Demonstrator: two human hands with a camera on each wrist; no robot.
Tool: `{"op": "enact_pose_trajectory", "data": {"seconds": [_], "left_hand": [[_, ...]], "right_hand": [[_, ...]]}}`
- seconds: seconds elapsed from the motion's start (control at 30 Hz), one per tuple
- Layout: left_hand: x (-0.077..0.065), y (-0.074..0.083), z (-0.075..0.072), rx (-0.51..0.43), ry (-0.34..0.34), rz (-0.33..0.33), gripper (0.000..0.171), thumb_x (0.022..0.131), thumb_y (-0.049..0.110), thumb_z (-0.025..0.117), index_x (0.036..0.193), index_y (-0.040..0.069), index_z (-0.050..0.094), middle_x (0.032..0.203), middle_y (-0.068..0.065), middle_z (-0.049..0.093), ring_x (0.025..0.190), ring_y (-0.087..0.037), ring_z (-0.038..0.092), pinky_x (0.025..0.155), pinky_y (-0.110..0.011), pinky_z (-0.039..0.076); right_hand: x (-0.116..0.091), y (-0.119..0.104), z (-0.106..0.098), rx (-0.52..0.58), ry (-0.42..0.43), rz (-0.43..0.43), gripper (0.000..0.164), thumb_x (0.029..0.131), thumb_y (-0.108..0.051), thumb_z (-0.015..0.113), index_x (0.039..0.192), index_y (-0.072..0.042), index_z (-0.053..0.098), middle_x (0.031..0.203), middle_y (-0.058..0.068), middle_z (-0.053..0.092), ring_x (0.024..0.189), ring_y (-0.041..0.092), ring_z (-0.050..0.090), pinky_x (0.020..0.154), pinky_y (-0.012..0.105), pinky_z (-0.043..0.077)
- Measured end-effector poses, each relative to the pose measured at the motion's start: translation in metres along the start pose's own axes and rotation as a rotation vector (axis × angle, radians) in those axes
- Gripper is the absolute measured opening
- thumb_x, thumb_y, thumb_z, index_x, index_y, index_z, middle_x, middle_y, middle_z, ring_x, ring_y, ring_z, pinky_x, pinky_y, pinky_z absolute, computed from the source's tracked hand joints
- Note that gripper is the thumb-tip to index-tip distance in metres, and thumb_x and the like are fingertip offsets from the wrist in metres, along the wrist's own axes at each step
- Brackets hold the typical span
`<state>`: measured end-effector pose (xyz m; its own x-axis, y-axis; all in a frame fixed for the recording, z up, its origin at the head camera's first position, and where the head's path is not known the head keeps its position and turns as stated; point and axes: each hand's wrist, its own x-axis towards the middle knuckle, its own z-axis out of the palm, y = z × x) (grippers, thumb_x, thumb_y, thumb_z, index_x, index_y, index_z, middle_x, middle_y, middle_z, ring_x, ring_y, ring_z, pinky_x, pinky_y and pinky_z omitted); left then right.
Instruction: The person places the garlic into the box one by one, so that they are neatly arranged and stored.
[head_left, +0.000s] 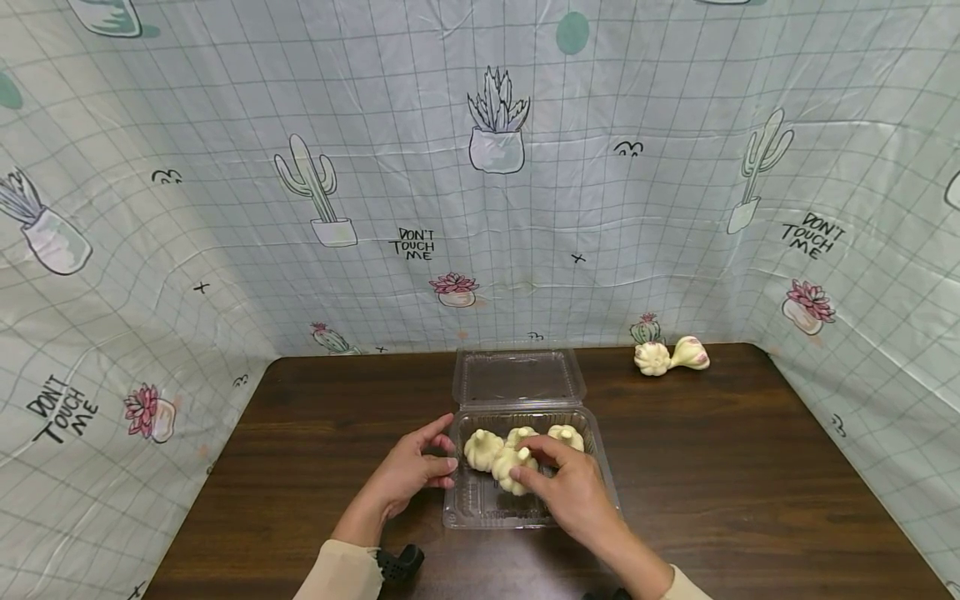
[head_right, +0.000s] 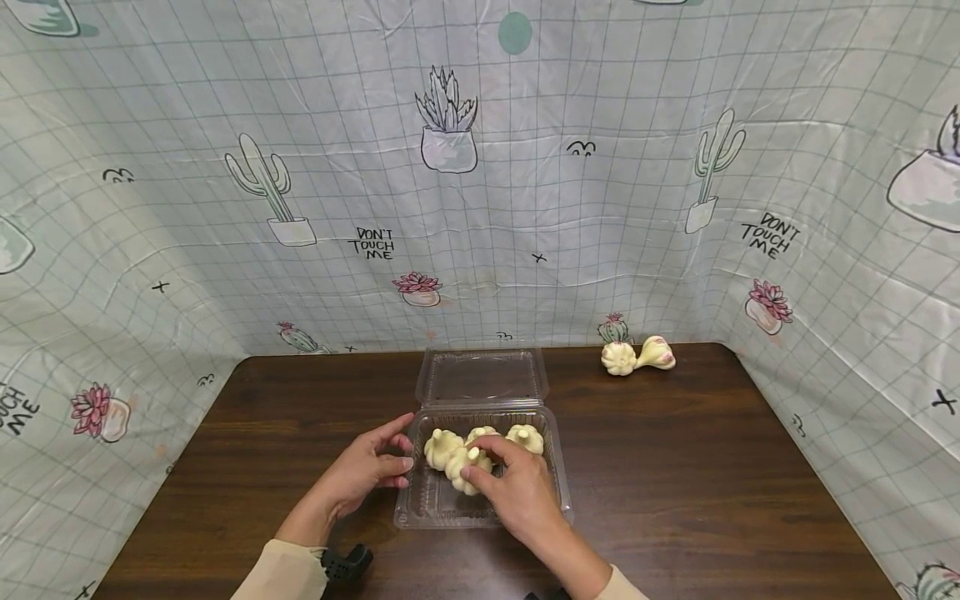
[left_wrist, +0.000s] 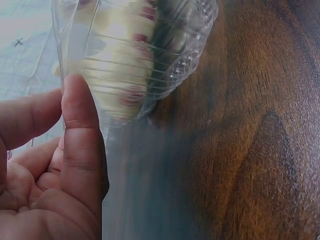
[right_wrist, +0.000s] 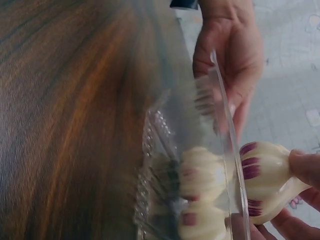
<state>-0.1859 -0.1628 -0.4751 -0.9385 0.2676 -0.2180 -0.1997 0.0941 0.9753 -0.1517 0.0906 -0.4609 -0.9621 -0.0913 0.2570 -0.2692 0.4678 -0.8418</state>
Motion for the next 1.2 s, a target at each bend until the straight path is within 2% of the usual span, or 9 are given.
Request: {"op": "enact_pose_trajectory", "data": {"seconds": [0.2,0.5,0.63,0.9,1.2], "left_hand": [[0.001,-0.001,0.000,0.000,0.000,0.005,0.076,0.096,-0.011,0.065,0.164,0.003,0.034,0.118,-0.016,0.049,0.070,-0.013,0.062,0.069,-0.025,0.061],[0.000,0.000,0.001,-0.013,-0.002,0.006,0.076,0.095,-0.011,0.065,0.164,0.002,0.035,0.117,-0.015,0.049,0.071,-0.013,0.062,0.068,-0.025,0.061],[-0.001,0.000,0.001,-0.013,-0.002,0.003,0.076,0.095,-0.011,0.064,0.164,0.002,0.034,0.118,-0.015,0.049,0.071,-0.013,0.062,0.069,-0.025,0.061],[-0.001,0.000,0.001,-0.015,0.006,0.001,0.076,0.096,-0.011,0.064,0.165,0.003,0.034,0.124,-0.017,0.048,0.071,-0.013,0.062,0.069,-0.026,0.061],[-0.001,0.000,0.001,-0.012,0.006,0.002,0.076,0.096,-0.010,0.064,0.164,0.003,0.034,0.127,-0.019,0.048,0.072,-0.013,0.062,0.069,-0.025,0.061]], "right_hand": [[0.000,-0.002,0.009,-0.046,-0.068,0.009,0.024,0.081,-0.017,0.091,0.097,-0.026,0.077,0.096,-0.008,0.077,0.091,0.010,0.070,0.084,0.035,0.059],[0.001,-0.002,0.022,-0.087,-0.143,-0.032,0.024,0.081,-0.018,0.091,0.101,-0.021,0.078,0.096,-0.005,0.076,0.090,0.015,0.069,0.079,0.031,0.057],[0.001,-0.003,0.024,-0.115,-0.149,-0.051,0.024,0.081,-0.018,0.091,0.101,-0.020,0.078,0.098,-0.004,0.076,0.091,0.016,0.068,0.078,0.028,0.055],[0.002,-0.003,0.028,-0.156,-0.183,-0.065,0.023,0.082,-0.022,0.090,0.101,-0.019,0.078,0.099,-0.002,0.077,0.092,0.016,0.070,0.077,0.029,0.055],[0.002,-0.002,0.030,-0.160,-0.224,-0.087,0.023,0.082,-0.018,0.089,0.102,-0.015,0.078,0.102,0.001,0.078,0.096,0.019,0.072,0.078,0.033,0.057]]}}
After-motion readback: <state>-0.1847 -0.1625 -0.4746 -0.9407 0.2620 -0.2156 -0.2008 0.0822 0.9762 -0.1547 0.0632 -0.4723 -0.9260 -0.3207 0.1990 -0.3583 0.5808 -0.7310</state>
